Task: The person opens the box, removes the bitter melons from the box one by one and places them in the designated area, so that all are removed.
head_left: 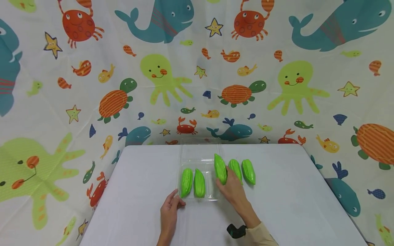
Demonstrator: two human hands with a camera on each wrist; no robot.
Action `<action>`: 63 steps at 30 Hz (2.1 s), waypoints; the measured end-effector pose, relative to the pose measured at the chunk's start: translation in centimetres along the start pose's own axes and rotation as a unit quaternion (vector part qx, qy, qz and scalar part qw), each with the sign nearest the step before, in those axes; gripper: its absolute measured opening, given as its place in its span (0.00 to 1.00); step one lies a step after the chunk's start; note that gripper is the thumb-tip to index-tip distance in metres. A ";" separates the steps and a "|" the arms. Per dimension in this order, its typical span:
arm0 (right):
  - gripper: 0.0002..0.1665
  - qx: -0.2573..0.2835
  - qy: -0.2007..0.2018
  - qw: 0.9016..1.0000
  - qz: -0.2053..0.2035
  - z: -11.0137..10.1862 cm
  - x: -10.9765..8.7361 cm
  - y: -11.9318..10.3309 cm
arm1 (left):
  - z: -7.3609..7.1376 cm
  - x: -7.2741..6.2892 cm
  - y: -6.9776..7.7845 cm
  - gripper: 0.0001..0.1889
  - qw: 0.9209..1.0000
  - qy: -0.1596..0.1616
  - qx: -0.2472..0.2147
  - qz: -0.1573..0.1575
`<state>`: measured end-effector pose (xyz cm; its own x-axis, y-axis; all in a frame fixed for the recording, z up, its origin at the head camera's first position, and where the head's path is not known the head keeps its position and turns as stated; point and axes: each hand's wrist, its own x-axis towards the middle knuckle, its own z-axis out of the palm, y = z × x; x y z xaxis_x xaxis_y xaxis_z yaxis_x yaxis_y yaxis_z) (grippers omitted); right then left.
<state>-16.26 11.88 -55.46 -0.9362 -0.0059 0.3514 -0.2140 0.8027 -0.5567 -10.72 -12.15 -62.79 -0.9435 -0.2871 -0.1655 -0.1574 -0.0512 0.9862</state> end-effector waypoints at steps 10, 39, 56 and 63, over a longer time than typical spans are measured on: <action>0.39 -0.004 0.024 1.000 0.003 -0.9 0.4 0.8 | -0.1 0.2 -0.3 0.22 1.000 0.003 -0.007 0.004; 0.36 -0.012 0.092 0.996 0.013 -3.6 0.5 4.4 | -0.2 0.0 -0.2 0.20 1.000 0.004 -0.006 0.011; 0.35 -0.002 0.095 0.993 0.075 -5.6 0.6 7.1 | -0.1 0.1 -0.5 0.19 1.000 0.001 -0.027 0.016; 0.35 0.007 0.085 0.992 0.098 -6.0 0.7 8.1 | -0.2 0.0 -0.3 0.21 0.999 0.006 -0.032 0.008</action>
<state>-16.96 21.98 -55.21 -0.8997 0.2511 0.3570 -0.0376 0.7702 -0.6367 -10.62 -12.31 -63.13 -0.9421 -0.3000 -0.1499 -0.1226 -0.1081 0.9866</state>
